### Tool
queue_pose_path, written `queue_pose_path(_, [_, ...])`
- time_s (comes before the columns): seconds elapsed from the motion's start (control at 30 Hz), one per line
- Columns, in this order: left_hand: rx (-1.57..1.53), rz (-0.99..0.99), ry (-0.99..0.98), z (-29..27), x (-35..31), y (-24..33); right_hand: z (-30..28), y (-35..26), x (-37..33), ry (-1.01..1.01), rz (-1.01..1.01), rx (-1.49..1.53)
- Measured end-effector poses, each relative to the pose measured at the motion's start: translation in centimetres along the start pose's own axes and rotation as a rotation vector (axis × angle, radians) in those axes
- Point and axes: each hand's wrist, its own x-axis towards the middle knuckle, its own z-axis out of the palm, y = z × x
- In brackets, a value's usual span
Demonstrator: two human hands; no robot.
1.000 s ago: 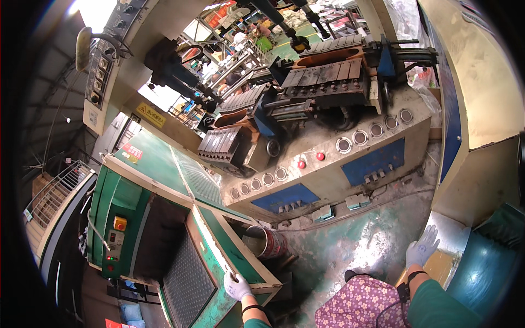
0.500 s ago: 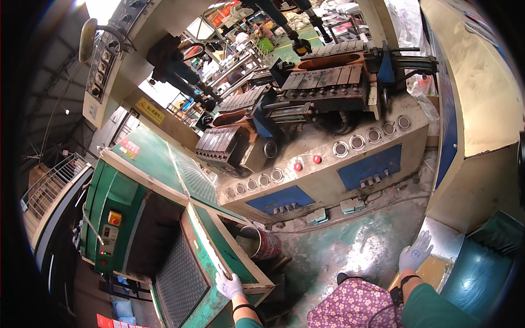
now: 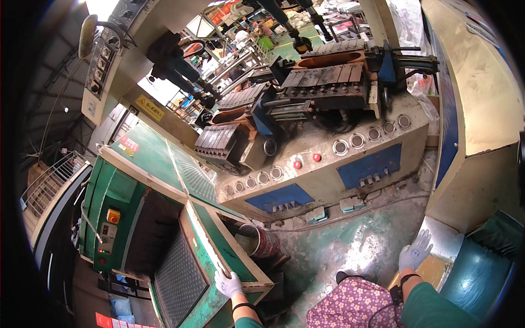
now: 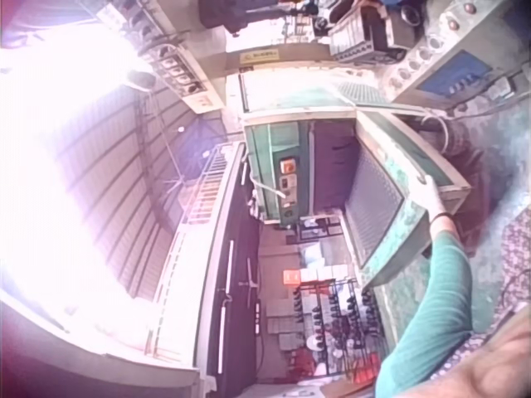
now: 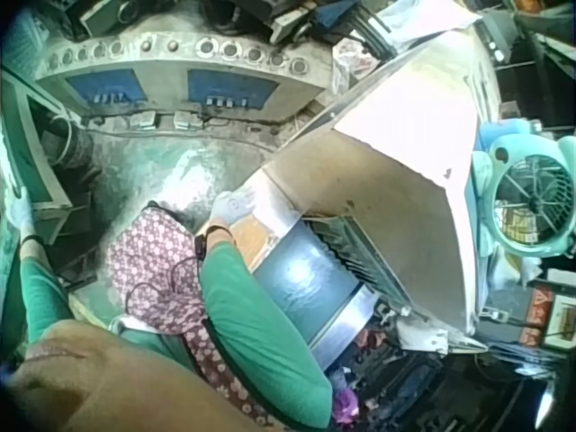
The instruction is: Operating an industrial press machine for shoe manufacturing.
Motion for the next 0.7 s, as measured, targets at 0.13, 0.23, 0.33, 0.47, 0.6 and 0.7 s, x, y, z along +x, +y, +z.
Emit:
queue_pose_path(0.13, [-0.007,-0.003,0.040,1.0,-0.1,-1.2,-0.1,-0.2,-0.1,0.003,-0.009,0.027])
queue_pose_path(0.23, [0.020,0.000,0.090,1.0,-0.1,-1.4,-0.4,-0.3,-0.3,0.008,-0.013,0.055])
queue_pose_path(0.33, [-0.019,-0.016,-0.031,0.4,-0.2,0.4,0.8,0.4,0.3,0.034,0.004,0.047])
queue_pose_path(0.47, [0.003,-0.060,-0.067,-0.2,0.0,-0.1,0.6,-0.1,0.1,0.021,0.001,0.061])
queue_pose_path(0.6, [-0.005,-0.041,0.023,0.2,-0.2,-0.6,0.1,-0.1,-0.1,0.014,-0.006,0.058])
queue_pose_path(0.7, [-0.039,-0.031,-0.028,-0.1,-0.2,0.6,0.2,0.2,0.0,0.010,0.008,0.045])
